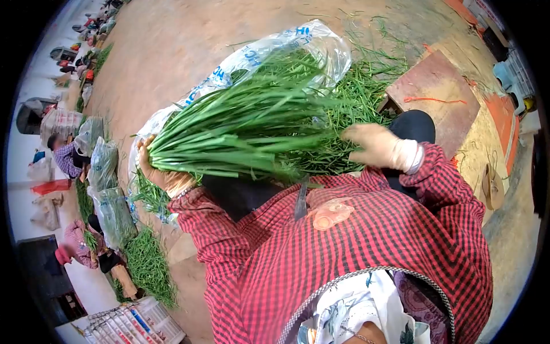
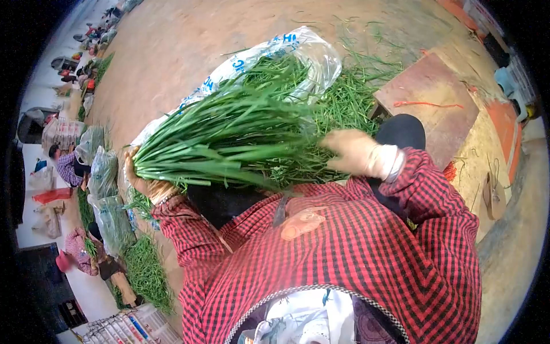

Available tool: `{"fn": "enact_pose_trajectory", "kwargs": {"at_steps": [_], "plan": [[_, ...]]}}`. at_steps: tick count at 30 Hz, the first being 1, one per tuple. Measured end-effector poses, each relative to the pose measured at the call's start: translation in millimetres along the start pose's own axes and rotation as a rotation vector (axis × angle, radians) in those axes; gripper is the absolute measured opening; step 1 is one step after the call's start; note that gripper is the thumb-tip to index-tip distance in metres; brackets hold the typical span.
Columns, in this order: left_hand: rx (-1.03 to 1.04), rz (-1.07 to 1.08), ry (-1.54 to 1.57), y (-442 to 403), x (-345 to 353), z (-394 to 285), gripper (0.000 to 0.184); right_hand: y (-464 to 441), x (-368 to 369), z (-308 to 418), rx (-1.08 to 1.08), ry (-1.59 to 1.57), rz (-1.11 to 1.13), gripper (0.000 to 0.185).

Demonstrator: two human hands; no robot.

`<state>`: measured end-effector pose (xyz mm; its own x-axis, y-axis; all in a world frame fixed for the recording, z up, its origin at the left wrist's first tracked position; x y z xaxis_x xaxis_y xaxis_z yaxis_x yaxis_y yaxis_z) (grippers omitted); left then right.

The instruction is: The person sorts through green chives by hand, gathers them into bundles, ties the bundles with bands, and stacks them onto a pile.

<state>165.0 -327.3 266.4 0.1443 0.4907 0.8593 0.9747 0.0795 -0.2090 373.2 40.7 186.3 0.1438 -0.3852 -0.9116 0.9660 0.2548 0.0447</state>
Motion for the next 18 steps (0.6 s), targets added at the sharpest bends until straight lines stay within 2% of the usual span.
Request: {"fn": "enact_pose_trajectory", "kwargs": {"at_steps": [2,4,6,7,8,10,12,14,16,18], "plan": [[-0.117,0.113,0.178,4.6,-3.6,-4.0,0.017,0.6,-29.1,-31.9,0.111,-0.249,-0.205,0.032],[-0.131,0.224,0.178,2.3,-8.6,-11.0,0.020,-4.9,-61.6,-45.4,0.235,-0.514,-0.179,0.031],[-0.068,0.149,0.127,4.6,-11.0,-14.5,0.019,-5.5,-97.7,-46.5,0.252,-0.748,-0.327,0.028],[-0.006,0.075,0.077,5.8,-15.7,-17.8,0.019,-7.3,-109.5,-50.0,0.176,-0.832,-0.466,0.024],[-0.005,0.075,0.076,6.8,-15.1,-16.1,0.019,-8.2,-112.9,-45.4,0.175,-0.832,-0.466,0.024],[-0.076,0.122,0.203,7.1,-8.3,-6.4,0.020,-7.7,-130.8,-34.0,0.143,-1.026,-0.568,0.023],[0.010,0.071,0.098,9.4,-2.1,-5.3,0.022,-8.2,-137.0,-7.0,0.098,-1.043,-0.514,0.024],[-0.010,0.106,0.097,10.5,4.3,1.9,0.023,-16.2,-125.5,41.0,0.009,-1.088,-0.258,0.023],[-0.050,0.149,0.126,12.2,13.2,10.7,0.022,-29.4,-110.2,71.4,-0.036,-0.996,-0.149,0.024],[-0.061,0.172,0.128,14.9,21.8,20.3,0.024,-46.3,-93.2,71.3,-0.058,-0.617,-0.161,0.031]]}}
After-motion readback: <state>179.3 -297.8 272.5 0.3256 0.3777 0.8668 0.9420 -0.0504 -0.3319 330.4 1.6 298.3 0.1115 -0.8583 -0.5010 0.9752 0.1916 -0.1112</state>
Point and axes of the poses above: each hand's wrist, its own y-axis away from the middle knuckle, its own x-axis out of the palm, z = x × y, the point moved 9 cm from there along -y, towards the middle knuckle, and after that the axes turned 5 degrees about y, right-handed, at the moved point
